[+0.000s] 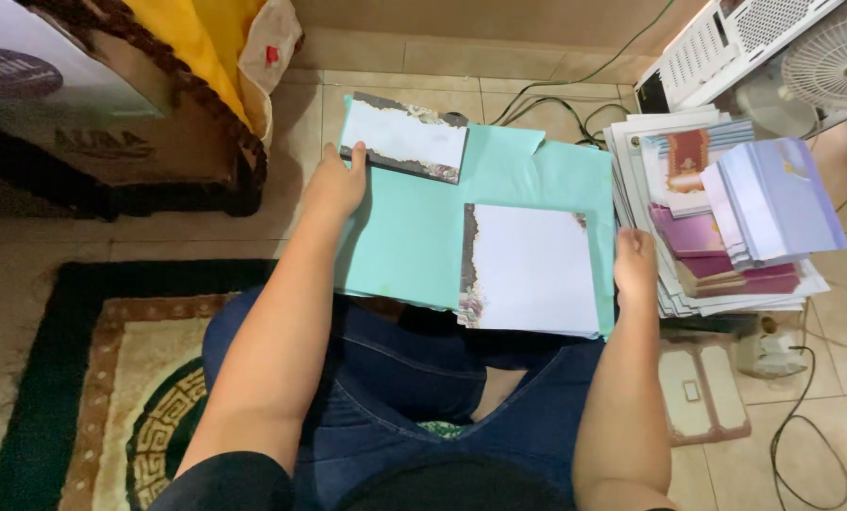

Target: The person arranges printed cards onto a larger sheet of paper for sorting or layout.

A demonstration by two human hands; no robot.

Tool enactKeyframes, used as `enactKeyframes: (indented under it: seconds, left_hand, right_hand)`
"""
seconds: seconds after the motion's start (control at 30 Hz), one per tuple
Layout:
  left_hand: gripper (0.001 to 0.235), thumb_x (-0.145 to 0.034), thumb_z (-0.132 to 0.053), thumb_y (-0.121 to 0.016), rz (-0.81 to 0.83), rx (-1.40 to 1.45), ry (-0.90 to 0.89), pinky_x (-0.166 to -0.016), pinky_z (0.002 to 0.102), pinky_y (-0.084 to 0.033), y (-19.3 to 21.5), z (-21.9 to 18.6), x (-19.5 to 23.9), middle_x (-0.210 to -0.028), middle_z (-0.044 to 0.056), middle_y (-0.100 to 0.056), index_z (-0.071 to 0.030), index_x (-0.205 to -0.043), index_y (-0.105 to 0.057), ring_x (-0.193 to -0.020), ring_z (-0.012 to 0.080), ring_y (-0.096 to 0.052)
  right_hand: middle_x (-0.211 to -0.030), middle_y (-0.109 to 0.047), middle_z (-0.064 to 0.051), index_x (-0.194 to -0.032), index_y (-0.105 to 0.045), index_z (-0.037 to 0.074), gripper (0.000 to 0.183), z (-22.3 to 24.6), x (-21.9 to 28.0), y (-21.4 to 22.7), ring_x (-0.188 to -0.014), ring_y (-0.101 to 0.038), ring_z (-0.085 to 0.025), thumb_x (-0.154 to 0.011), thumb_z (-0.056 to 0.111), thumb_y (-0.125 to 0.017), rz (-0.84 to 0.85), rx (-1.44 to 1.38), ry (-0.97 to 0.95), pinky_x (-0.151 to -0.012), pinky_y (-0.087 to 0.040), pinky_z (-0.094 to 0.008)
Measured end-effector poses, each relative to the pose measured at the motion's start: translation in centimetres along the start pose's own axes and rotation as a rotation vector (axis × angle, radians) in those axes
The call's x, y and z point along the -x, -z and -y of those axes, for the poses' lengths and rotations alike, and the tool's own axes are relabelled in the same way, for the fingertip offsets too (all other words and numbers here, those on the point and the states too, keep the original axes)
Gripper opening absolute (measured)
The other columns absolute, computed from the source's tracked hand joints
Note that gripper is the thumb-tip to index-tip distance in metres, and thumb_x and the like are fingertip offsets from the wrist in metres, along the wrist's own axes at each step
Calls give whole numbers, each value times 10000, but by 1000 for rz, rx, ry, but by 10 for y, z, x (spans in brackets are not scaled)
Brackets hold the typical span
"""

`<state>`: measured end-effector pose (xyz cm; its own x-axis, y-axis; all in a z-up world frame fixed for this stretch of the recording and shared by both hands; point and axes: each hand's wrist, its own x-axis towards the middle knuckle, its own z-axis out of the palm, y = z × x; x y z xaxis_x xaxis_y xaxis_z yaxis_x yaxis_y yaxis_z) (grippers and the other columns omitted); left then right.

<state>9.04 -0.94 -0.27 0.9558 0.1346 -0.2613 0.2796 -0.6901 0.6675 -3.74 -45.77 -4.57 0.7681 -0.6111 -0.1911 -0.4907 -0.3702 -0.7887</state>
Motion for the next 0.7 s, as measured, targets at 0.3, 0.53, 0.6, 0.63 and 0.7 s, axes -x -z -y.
enactKeyframes:
  seconds: [0.3,0.53,0.6,0.63,0.7]
  left_hand:
    - [809,-1050,-555,-389,-40,-83,29,-1003,614,-485,-14,29,14,-1332,387,-569,144,-1457,-411,-1259,490,-581]
    - [719,-1044,-510,-456,-108,8,-20,-947,623,-509,-1,27,14,-1195,386,-636,147,-1319,-552,-1180,510,-614]
    - [661,-1032,-434,-490,-104,79,-43,-977,606,-501,21,6,44,-1191,388,-634,175,-1272,-583,-1204,505,-592]
    - [661,-1032,-434,-490,-100,80,-40,-977,606,-501,28,8,44,-1191,388,-634,175,-1272,-583,-1204,505,-592]
    - [663,-1041,-436,-473,-101,110,-92,-1005,598,-480,46,7,38,-1225,362,-631,163,-1304,-578,-1246,470,-572]
  right_hand:
    - [-1490,-491,-59,-1496,-468,151,661,48,39,1,-1326,-503,-207,-961,498,-642,371,-633,-245,-1155,-375,-401]
    - [-1303,-609,-86,-1383,-566,76,518,24,27,-6,-1167,-562,-170,-973,352,-721,326,-421,44,-1058,-448,-437]
    - [-1226,-628,-118,-1318,-604,46,527,25,32,-6,-1144,-558,-187,-934,373,-760,259,-306,214,-1068,-424,-432]
    - [-1226,-628,-118,-1318,-604,46,527,27,35,-1,-1144,-558,-187,-934,373,-760,260,-301,210,-1068,-424,-432]
    - [-1301,-605,-186,-1356,-592,40,606,38,41,10,-1258,-544,-246,-964,484,-719,232,-210,285,-1105,-373,-454]
